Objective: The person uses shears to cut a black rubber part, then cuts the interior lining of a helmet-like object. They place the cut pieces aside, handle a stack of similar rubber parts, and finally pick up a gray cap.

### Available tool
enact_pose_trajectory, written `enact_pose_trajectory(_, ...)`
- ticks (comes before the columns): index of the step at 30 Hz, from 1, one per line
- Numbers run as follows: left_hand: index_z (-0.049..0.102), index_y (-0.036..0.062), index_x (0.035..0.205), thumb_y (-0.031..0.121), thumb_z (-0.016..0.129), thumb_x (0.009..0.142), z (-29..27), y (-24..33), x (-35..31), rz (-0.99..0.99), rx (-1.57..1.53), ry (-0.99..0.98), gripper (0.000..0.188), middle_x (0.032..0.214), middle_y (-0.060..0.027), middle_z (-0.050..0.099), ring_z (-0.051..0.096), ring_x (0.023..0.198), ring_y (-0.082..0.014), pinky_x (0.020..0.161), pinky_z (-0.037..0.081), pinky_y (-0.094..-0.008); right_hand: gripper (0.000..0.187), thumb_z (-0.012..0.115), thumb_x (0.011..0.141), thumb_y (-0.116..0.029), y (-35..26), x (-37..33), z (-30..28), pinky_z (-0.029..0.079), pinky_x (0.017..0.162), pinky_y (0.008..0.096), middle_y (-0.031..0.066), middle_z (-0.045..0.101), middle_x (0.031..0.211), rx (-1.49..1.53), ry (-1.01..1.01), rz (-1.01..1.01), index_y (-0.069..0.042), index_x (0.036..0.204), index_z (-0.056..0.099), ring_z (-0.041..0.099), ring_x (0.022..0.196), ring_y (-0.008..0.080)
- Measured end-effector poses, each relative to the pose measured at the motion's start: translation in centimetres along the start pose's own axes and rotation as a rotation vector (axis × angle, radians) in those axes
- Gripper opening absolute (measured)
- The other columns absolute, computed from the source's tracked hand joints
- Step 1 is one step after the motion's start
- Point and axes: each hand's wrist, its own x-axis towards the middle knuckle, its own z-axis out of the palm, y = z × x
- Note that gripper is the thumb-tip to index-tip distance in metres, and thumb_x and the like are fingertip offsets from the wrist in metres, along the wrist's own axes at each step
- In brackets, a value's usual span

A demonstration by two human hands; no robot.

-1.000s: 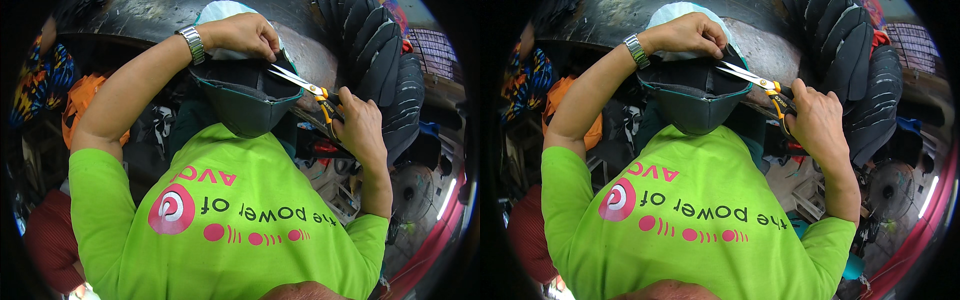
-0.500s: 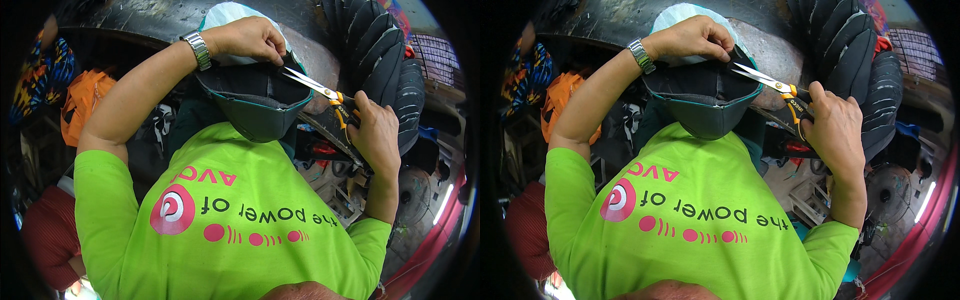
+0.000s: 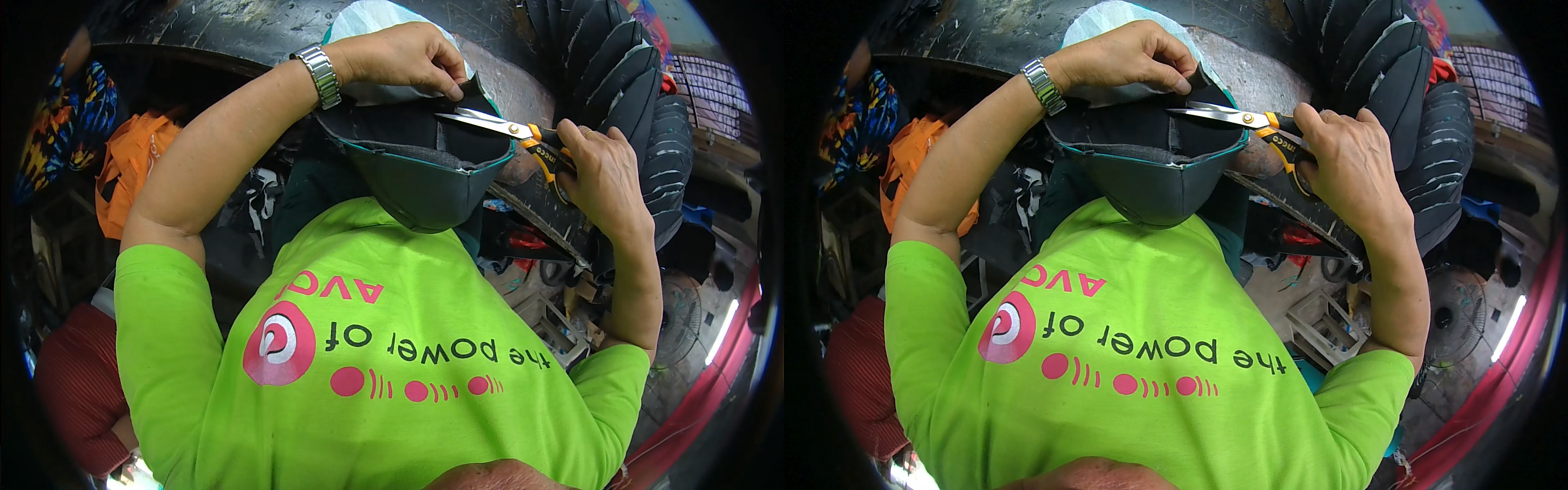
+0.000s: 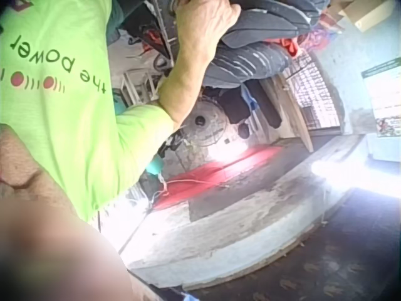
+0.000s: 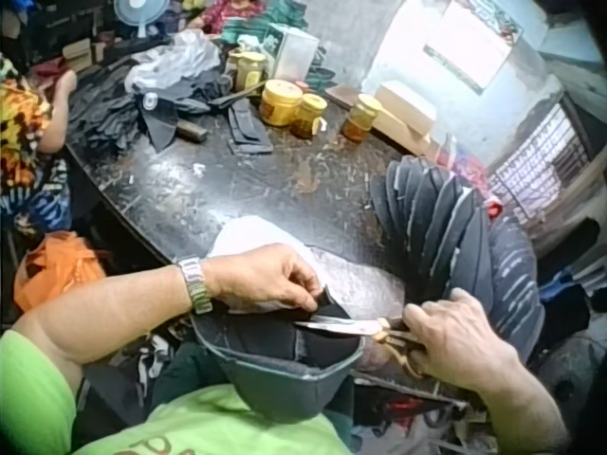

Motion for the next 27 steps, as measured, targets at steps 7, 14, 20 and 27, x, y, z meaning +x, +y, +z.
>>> enact_pose_trajectory(7, 0.069, -0.0011, 0.091, 0.017, 0.074, 0.089, 0.0, -0.4, 0.3, 0.010, 0.061, -0.005, 0.019, 0.078, 0.0005, 0.063, 0.056, 0.075, -0.0077, 0.076, 0.047, -0.0246, 0.036, 0.079, 0.068, -0.007, -0.3, -0.8, 1.2, 0.038, 0.067, 0.0379, 0.0074, 0.060, 0.075, -0.043, 0.098, -0.040, -0.008, 0.090, 0.051, 0.059, 0.069, 0.0277)
enact_pose_trajectory(14, 0.069, 0.0020, 0.095, 0.020, 0.068, 0.095, -0.2, -1.0, 0.5, 0.040, 0.004, 0.043, 0.018, 0.083, 0.0015, 0.064, 0.057, 0.082, -0.0059, 0.082, 0.047, -0.0233, 0.031, 0.077, 0.071, -0.006, 0.0, -1.5, 2.6, 0.040, 0.065, 0.0370, 0.0068, 0.060, 0.071, 0.035, 0.168, -0.009, -0.008, 0.087, 0.052, 0.058, 0.064, 0.0274)
enact_pose_trajectory(20, 0.066, 0.0047, 0.111, 0.030, 0.064, 0.099, -0.1, -2.1, 0.8, 0.042, -0.125, 0.139, 0.028, 0.095, -0.0026, 0.070, 0.067, 0.088, -0.0084, 0.083, 0.056, -0.0240, 0.026, 0.080, 0.081, -0.010, -0.8, -2.5, 5.0, 0.036, 0.049, 0.0233, -0.0013, 0.053, 0.067, 0.946, 0.199, 0.537, -0.006, 0.091, 0.057, 0.049, 0.057, 0.0048)
enact_pose_trajectory(27, 0.066, 0.0060, 0.110, 0.030, 0.064, 0.099, 0.8, -1.4, 1.1, -0.003, -0.117, 0.183, 0.026, 0.098, -0.0023, 0.068, 0.067, 0.093, -0.0083, 0.087, 0.056, -0.0247, 0.032, 0.084, 0.081, -0.024, -3.9, 0.8, 6.9, 0.039, 0.048, 0.0190, 0.0004, 0.059, 0.067, 1.529, 0.345, 0.633, -0.003, 0.093, 0.063, 0.054, 0.052, 0.0058)
